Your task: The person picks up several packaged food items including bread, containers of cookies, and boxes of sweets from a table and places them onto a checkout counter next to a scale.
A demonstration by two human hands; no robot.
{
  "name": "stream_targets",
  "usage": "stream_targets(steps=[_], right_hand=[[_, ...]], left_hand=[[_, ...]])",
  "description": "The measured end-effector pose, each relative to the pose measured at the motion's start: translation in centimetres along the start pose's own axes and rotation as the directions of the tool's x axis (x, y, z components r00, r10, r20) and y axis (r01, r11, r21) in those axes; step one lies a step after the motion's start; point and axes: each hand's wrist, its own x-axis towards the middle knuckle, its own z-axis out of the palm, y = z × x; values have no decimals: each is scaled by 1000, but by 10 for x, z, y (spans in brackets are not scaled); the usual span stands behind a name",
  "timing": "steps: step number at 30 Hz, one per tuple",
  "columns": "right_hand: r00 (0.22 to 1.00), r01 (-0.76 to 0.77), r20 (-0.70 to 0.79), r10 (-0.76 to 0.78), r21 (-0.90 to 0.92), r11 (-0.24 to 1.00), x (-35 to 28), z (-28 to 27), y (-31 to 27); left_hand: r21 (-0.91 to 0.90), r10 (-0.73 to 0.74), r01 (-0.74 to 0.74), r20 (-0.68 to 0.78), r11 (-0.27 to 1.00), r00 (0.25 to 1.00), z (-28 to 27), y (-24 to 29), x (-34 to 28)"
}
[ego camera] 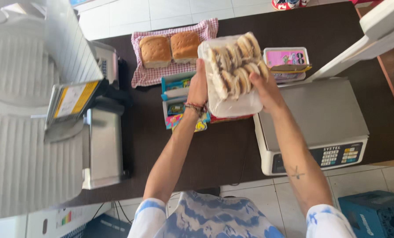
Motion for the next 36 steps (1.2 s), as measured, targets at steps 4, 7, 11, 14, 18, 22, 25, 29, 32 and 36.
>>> stream_targets(steps=[4,7,11,14,18,22,25,29,32,36], right_hand=[[999,-40,-12,41,99,994,86,-38,13],[975,-222,35,220,121,967,150,-59,19],[853,-516,26,521,189,836,243,-100,71],[826,-554,-18,563,159,817,283,-112,100],[830,-556,26,558,138,820,320,-118,124],[814,-576,54,579,212,790,341,-124,151],[781,-623,117,613,197,757,352,-127,156],[809,-587,189,556,282,759,367,-155,184],[796,-605,174,579,234,761,372,-177,202],[725,-685,12,689,117,719,375,-188,225]], left_hand=[[23,32,-33,64,999,997,9,12,109],[49,144,-149,103,988,984,22,-2,201],[-26,30,-31,-24,999,999,48,-54,344],[-20,12,-12,-44,1000,999,59,-65,384],[-23,-52,50,-114,998,992,64,-91,435],[-35,-193,190,-139,981,971,62,-104,461],[-51,-175,169,-130,984,976,51,-114,478],[2,-105,108,-225,994,969,12,-128,486],[-52,-54,41,-279,998,959,-26,-133,485],[-114,-37,-3,-348,994,937,-65,-123,476]])
